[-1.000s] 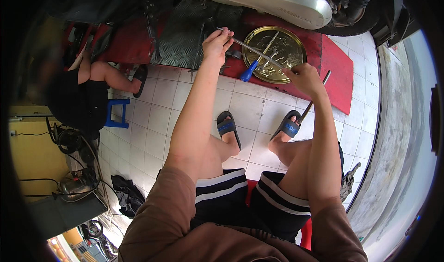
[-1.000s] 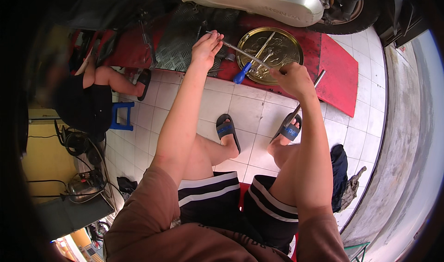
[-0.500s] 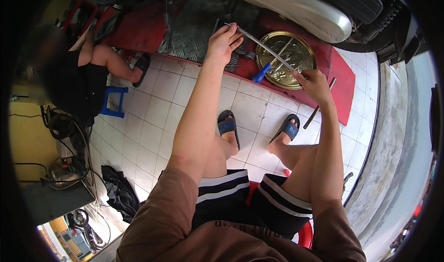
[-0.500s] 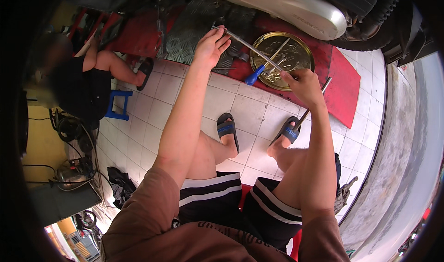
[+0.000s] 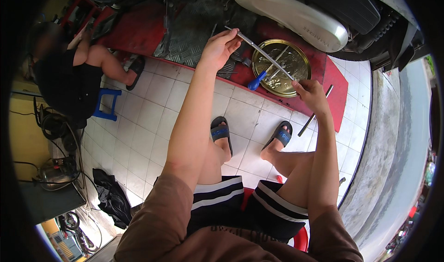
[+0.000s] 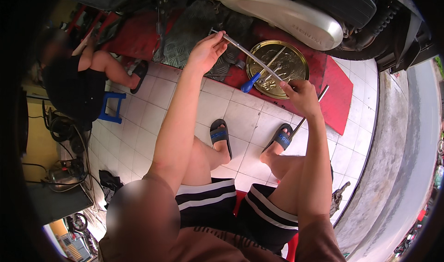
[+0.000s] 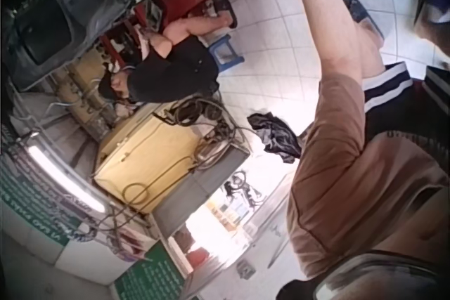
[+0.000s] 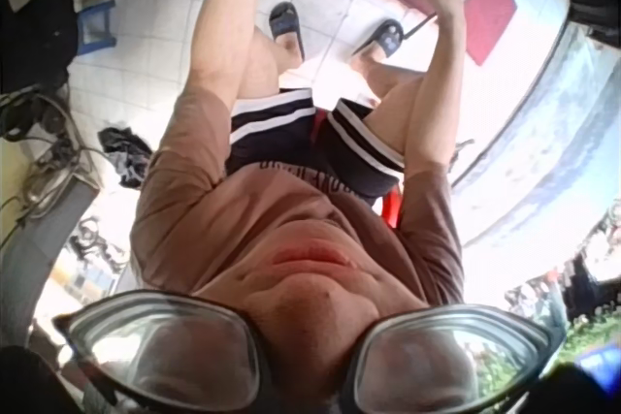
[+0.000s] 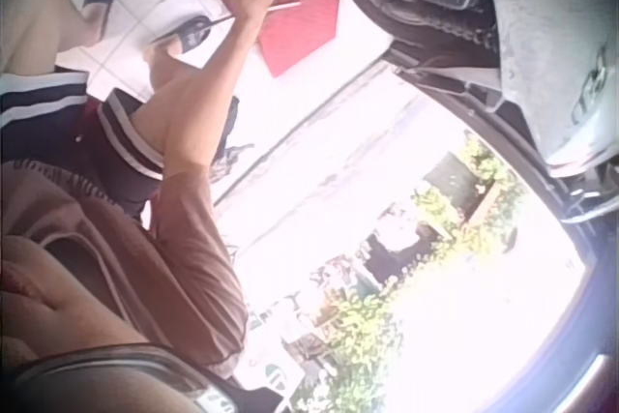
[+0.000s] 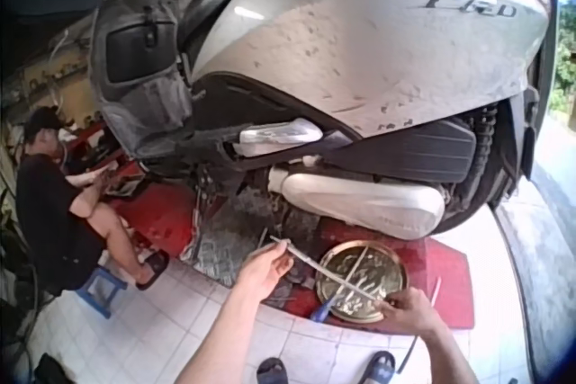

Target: The person uses a T-handle wrench to tighten bolts on the underside of a motorcycle. They repeatedly adjust the wrench and apply torque to fasteners located near the engine area, working in a seated position on a red stool.

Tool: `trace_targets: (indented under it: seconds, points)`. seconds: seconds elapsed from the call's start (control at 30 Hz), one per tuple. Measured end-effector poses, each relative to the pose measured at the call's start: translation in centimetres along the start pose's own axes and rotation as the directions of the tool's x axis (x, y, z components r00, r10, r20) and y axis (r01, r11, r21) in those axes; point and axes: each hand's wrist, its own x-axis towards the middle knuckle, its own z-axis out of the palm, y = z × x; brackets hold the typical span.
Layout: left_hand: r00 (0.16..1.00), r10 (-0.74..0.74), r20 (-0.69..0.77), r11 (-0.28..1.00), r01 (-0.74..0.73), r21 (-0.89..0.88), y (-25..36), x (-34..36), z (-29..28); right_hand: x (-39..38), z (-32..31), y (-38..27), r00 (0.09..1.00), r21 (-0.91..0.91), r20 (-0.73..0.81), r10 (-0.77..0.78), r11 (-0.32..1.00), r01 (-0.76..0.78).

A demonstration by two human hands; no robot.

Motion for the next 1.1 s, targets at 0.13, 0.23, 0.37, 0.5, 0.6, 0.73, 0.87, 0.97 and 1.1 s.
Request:
trace_targets:
  seconds: [0.13,0.23,0.37,0.5,0.6,0.73,0.87,0.97,1.1]
  points:
    - [1.0,-0.022,0.012,0.999,0.022,0.026,0.3,0.0,0.4,-0.1,-0.3,0.4,1.0,0.037,0.017,0.011,0.999,-0.012]
    - [0.998,0.045,-0.036,0.997,-0.043,0.06,0.4,-0.1,2.3,-0.5,0.0,0.4,0.999,0.144,0.049,0.02,0.989,-0.027]
    - [0.938,0.313,-0.15,0.948,-0.3,0.105,0.2,0.5,5.9,-2.4,0.7,-3.0,0.947,0.434,0.319,0.03,0.884,-0.174]
    - [0.806,0.579,-0.126,0.757,-0.474,0.449,0.7,0.7,10.3,-4.2,2.2,-5.6,0.897,0.542,0.428,-0.108,0.825,-0.16]
    - [0.733,0.676,0.076,0.534,-0.559,0.635,1.4,0.6,12.0,-4.7,2.8,-7.1,0.9,0.611,0.409,-0.15,0.777,-0.149]
    - [0.714,0.656,0.244,0.444,-0.627,0.64,2.2,1.1,12.8,-4.2,1.7,-9.2,0.935,0.674,0.324,-0.146,0.729,-0.12]
    - [0.674,0.681,0.285,0.358,-0.647,0.673,2.2,2.2,12.5,-3.9,1.2,-11.0,0.943,0.731,0.297,-0.151,0.671,-0.123]
    - [0.667,0.676,0.313,0.343,-0.66,0.668,1.6,2.9,12.6,-4.0,1.6,-12.1,0.955,0.765,0.261,-0.138,0.633,-0.117]
    - [0.701,0.653,0.287,0.432,-0.656,0.619,1.2,3.3,12.6,-4.0,2.1,-13.1,0.965,0.774,0.234,-0.116,0.622,-0.114]
